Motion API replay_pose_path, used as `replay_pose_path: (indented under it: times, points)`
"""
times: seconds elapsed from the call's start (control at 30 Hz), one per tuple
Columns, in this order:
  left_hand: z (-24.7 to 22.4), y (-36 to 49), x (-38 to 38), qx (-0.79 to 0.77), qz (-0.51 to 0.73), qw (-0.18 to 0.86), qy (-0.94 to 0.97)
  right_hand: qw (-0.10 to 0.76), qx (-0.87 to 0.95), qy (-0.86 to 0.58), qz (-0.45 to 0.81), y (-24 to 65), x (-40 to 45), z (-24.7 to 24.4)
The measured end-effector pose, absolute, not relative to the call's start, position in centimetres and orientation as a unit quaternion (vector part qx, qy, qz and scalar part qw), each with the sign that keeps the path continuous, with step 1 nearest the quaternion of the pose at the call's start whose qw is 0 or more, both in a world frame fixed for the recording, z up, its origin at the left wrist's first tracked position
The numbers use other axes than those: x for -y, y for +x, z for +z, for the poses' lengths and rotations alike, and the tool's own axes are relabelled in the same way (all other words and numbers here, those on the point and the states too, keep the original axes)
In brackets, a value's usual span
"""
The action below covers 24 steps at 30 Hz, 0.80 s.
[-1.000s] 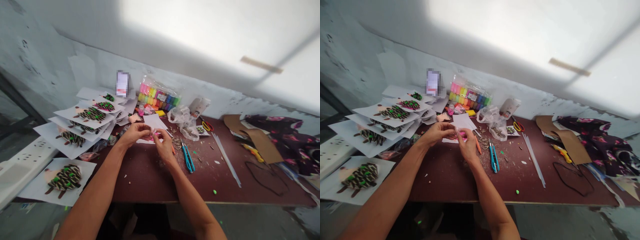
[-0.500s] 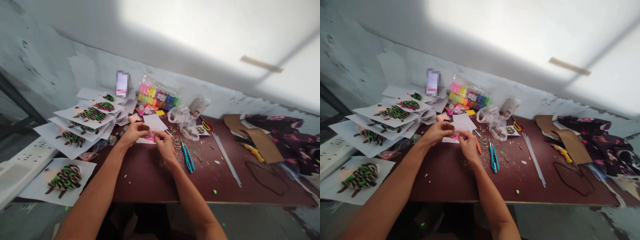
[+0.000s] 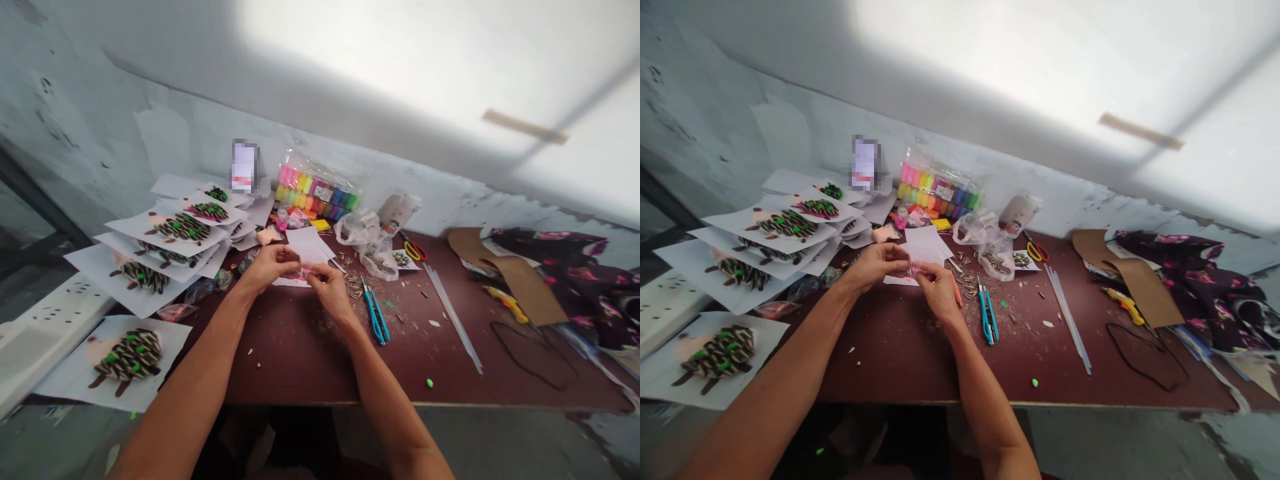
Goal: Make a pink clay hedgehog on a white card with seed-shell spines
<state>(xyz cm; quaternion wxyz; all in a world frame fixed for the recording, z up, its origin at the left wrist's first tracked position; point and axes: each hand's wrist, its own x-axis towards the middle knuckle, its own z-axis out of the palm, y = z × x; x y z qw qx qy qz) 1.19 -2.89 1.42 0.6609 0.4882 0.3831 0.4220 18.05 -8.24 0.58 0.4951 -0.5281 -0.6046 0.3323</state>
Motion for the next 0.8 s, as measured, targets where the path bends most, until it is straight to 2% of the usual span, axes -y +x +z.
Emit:
replay_pose_path:
  times: [0.27,0.53,0.8]
  points:
    - [1.7,1.6,3.1,-0.398,0.415,0.661,0.482,0.511,0.605,-0.541,0.283,17.6,8.5,0.5]
    - [1.6,2.2,3.3,-0.379,0.440,0.621,0.527,0.483,0.623,-0.567,0.238,17.3,8.8,0.7]
    - [1.6,1.4,3.1,-0.346,0.438,0.654,0.511,0.515,0.606,-0.553,0.249,17.7,8.6,0.6]
